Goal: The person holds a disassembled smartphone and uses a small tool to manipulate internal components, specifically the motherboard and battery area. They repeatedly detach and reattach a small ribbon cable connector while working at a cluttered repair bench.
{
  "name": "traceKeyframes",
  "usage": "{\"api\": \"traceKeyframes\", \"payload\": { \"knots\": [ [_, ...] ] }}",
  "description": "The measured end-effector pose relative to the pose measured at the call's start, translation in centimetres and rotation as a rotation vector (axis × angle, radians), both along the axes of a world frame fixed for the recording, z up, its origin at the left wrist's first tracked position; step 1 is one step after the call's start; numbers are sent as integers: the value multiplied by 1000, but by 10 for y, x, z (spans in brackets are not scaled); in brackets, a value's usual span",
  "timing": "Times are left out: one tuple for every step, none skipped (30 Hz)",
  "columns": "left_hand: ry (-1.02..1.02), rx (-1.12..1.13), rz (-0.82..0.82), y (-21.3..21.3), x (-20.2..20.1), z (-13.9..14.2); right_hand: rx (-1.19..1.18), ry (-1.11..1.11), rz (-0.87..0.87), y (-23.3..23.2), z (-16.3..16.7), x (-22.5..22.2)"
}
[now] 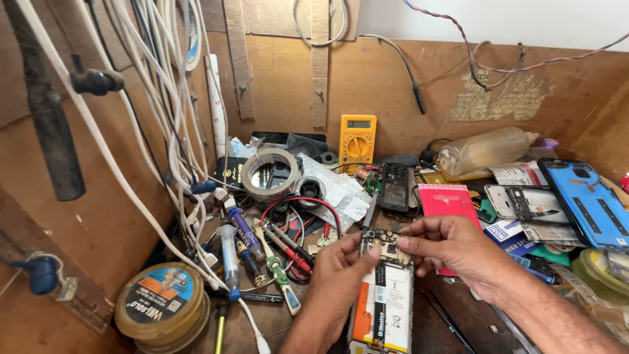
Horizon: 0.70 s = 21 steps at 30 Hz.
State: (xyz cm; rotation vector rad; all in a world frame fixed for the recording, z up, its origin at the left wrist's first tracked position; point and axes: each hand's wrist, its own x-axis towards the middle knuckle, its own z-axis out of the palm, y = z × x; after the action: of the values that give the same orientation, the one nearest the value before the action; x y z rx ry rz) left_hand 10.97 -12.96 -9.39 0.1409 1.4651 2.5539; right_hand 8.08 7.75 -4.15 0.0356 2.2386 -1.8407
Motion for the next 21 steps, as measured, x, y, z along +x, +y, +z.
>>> {"api": "traceKeyframes", "payload": {
  "knots": [
    [8,25,-15,-1,2,0,6,2,1,0,1,1],
    [18,50,-31,-2,5,-1,12,5,1,0,2,1],
    [26,75,-47,-3,6,0,56,24,-7,0,3,1],
    [19,78,-39,-3,7,0,101,43,-15,0,4,1],
    [11,79,-31,-3,7,1,145,62,-24,-1,6,1],
    [4,81,-25,-3,7,1,184,125,11,-3,7,1],
    [12,72,-30,-2,7,2,224,188,45,-6,8,1],
    [17,63,-34,-1,8,3,264,249,80,-9,9,1],
    [22,52,-39,0,9,3,272,216,73,-13,9,2],
    [32,36,-44,0,10,4,280,186,66,-18,10,1],
    [44,19,-48,0,11,4,287,159,61,-23,10,0],
    [54,1,-52,-1,12,4,287,141,64,-28,11,-1],
    [62,2,-53,-1,13,3,287,120,68,-32,10,-2],
    [70,3,-53,-1,13,2,287,101,72,-35,10,-3],
    [80,4,-52,-2,13,1,301,106,68,-38,10,-5],
    [89,-8,-43,-3,13,0,314,108,64,-39,9,-6],
    [98,-19,-34,-3,12,-2,329,111,60,-40,7,-8],
    [107,-29,-23,-4,12,-4,328,143,72,-41,5,-9],
    [105,-8,-28,-4,10,-6,324,175,82,-42,3,-11],
    [100,15,-40,-4,10,-7,323,203,87,-41,1,-10],
    [98,39,-54,-2,9,-7,323,205,79,-39,0,-9]
  ]
}}
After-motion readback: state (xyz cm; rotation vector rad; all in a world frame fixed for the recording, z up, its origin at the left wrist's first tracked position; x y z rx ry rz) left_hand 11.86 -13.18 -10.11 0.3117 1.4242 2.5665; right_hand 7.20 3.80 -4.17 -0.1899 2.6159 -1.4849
